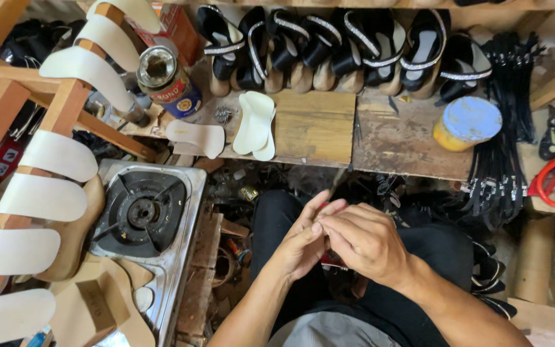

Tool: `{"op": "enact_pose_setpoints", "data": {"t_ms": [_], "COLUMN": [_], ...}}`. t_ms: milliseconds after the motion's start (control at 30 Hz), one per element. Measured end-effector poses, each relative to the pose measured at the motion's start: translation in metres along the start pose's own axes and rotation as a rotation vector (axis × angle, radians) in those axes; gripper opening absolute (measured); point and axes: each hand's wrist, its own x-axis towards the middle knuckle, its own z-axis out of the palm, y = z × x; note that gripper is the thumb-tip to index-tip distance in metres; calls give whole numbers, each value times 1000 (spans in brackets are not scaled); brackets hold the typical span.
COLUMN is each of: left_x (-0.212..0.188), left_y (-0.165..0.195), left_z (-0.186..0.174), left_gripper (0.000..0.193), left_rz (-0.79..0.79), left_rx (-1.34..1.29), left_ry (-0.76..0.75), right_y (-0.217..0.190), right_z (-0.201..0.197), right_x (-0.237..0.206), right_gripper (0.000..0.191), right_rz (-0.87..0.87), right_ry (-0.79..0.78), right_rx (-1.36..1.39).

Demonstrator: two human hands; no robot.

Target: The person inserts a white insole into a black high-heeled shoe, presses it into place, and adjusts the shoe's upper. The person repeats this process with a second shoe.

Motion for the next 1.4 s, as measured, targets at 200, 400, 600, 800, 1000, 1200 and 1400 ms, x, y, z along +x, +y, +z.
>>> {"op": "enact_pose_setpoints", "data": {"t_ms": [200, 400, 600, 800, 1000, 1200, 1400], "left_x": [-1, -7, -16, -21, -17, -12, 11], "left_y": [-2, 5, 11, 11, 8, 18, 11], "left_z": [-4, -12, -27, -37, -35, -20, -4], "left_gripper": [82, 71, 56, 50, 46, 51, 75], "left_rz": [-57, -82, -75, -54, -24, 20, 70], "left_rx": [-4, 12, 44, 60, 59, 123, 153], "left_ry": [28, -24, 82, 166, 162, 101, -197], "right_y": [10, 34, 82, 163, 207, 165, 97], "right_z": [1, -7, -65, -165, -199, -187, -58], "right_x": [-1, 5, 36, 87, 115, 79, -29], "right_gripper": [14, 16, 14, 29, 6, 7, 32], "right_rz": [64, 218, 223, -67, 56, 217, 666], "right_ry": [-29, 2, 314, 444, 324, 429, 214], "right_rx": [61, 16, -308, -850, -916, -374, 871]}}
